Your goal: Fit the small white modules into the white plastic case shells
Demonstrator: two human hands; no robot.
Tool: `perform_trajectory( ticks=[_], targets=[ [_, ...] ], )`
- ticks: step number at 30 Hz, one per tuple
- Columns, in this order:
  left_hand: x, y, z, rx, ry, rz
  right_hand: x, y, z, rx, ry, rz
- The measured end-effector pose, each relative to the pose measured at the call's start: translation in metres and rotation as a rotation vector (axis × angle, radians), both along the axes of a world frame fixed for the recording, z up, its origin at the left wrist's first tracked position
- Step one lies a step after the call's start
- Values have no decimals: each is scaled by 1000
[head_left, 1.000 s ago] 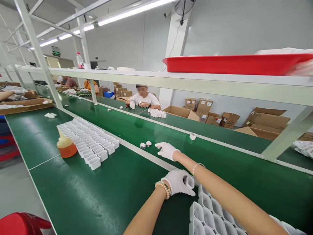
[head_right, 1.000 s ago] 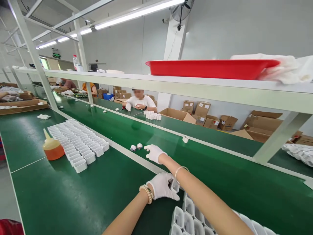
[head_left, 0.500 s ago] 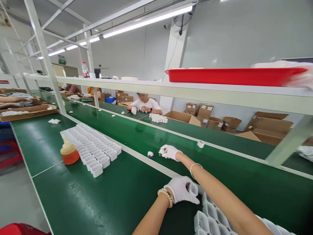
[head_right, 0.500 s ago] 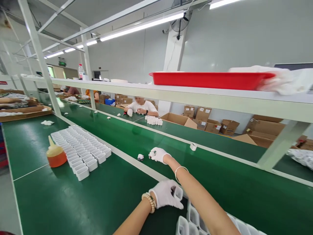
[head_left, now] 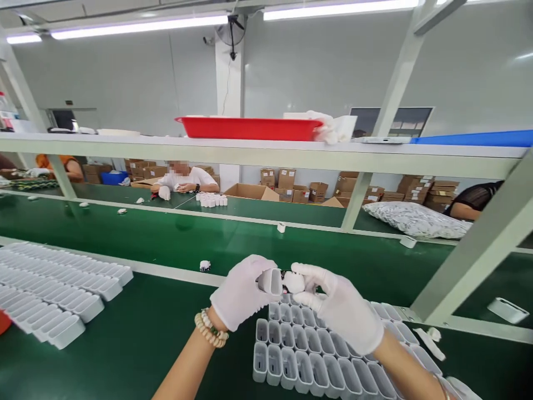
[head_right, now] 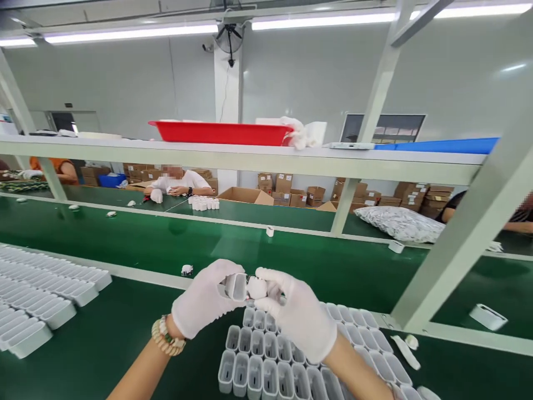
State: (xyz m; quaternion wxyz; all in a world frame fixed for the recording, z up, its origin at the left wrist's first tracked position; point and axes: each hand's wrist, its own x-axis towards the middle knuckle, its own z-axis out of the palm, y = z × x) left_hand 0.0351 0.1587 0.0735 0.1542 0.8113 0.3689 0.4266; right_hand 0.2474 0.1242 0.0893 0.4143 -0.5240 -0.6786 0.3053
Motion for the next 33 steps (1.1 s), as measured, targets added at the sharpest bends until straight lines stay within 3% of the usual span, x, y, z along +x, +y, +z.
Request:
perform_trajectory(
  ticks=[3,11,25,33],
  targets=[
    [1,-13,9,148,73,40,-7,-16,-5,-26,90,-54],
    [-1,-19,8,306,160,76,-13,-29,-5,-1,42,21],
    [0,-24,7,235,233,107,-15,-36,-1,95,-185,23],
    [0,-26,7,203,213,61,-15,-35,-1,9,-180,50]
  ],
)
